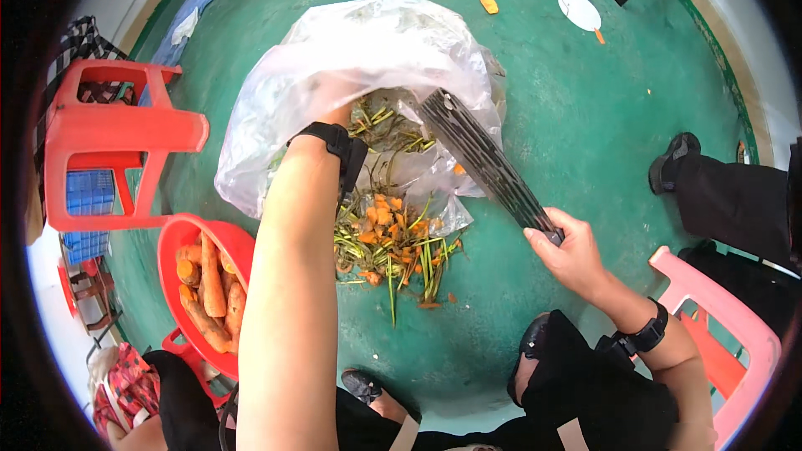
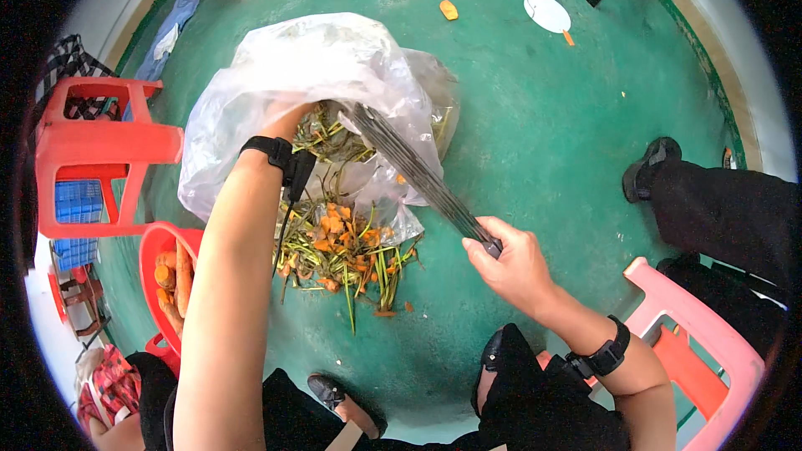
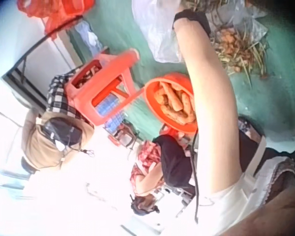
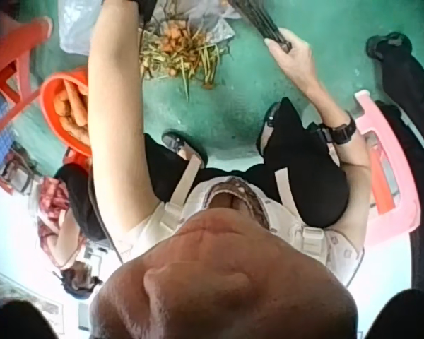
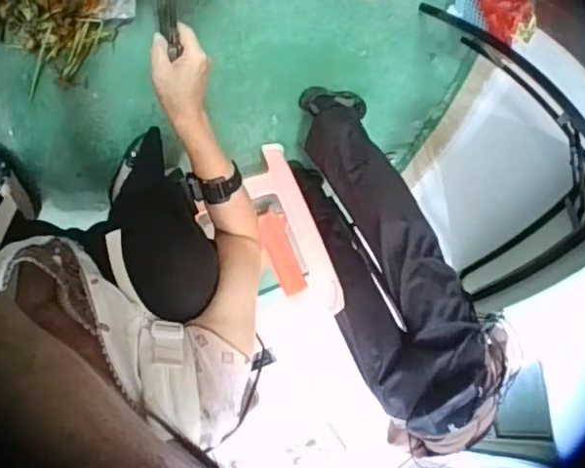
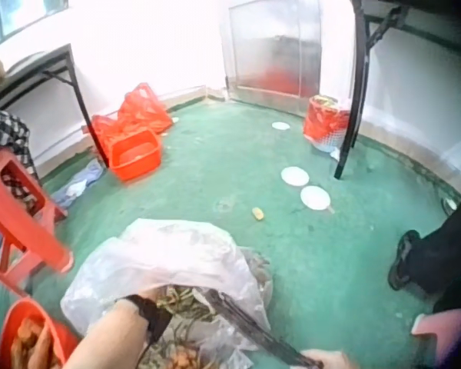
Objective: Scraping and peeling carrots and turmeric using a metal scraper tool.
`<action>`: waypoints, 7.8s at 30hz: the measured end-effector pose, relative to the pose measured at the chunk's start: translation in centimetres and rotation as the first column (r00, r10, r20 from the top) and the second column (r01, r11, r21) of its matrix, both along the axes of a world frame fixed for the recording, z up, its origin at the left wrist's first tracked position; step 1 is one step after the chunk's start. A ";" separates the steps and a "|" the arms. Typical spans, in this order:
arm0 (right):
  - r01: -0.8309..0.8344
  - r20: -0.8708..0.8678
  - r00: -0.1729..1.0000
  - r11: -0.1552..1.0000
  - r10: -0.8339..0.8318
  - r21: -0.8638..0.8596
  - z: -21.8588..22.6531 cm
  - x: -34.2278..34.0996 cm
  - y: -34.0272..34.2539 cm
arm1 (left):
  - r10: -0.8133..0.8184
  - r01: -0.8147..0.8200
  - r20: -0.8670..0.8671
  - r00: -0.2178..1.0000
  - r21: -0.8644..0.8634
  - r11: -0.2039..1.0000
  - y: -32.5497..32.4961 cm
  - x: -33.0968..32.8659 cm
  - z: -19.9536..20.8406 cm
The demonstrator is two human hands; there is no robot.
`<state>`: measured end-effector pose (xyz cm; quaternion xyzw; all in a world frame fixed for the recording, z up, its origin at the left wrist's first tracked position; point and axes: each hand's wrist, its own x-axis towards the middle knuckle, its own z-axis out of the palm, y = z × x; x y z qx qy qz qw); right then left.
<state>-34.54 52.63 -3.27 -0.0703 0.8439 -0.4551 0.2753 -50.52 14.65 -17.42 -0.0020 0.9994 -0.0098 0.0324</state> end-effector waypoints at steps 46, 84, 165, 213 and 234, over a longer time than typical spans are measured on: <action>-0.437 -0.106 0.882 0.880 0.460 0.187 -2.1 7.5 -5.7 | 0.600 -0.615 0.179 0.780 0.397 0.681 13.9 33.7 4.0; -0.720 -0.011 0.601 0.547 0.799 0.427 -3.5 7.2 -7.5 | 0.440 -0.347 -0.007 0.898 0.603 0.718 16.0 37.6 0.9; -0.401 0.078 0.916 0.911 0.395 0.100 -2.1 7.1 -6.6 | 0.473 0.111 0.794 0.382 0.469 -0.876 -16.9 47.5 18.4; 0.113 0.023 0.993 0.993 -0.112 -0.023 -2.7 2.2 1.5 | -0.242 0.199 0.202 0.949 0.213 0.957 6.3 4.7 2.6; -0.101 -0.200 0.975 0.994 0.093 -0.031 -0.6 5.9 -1.5 | 0.248 -0.646 0.726 0.641 0.685 -0.336 9.3 32.7 9.4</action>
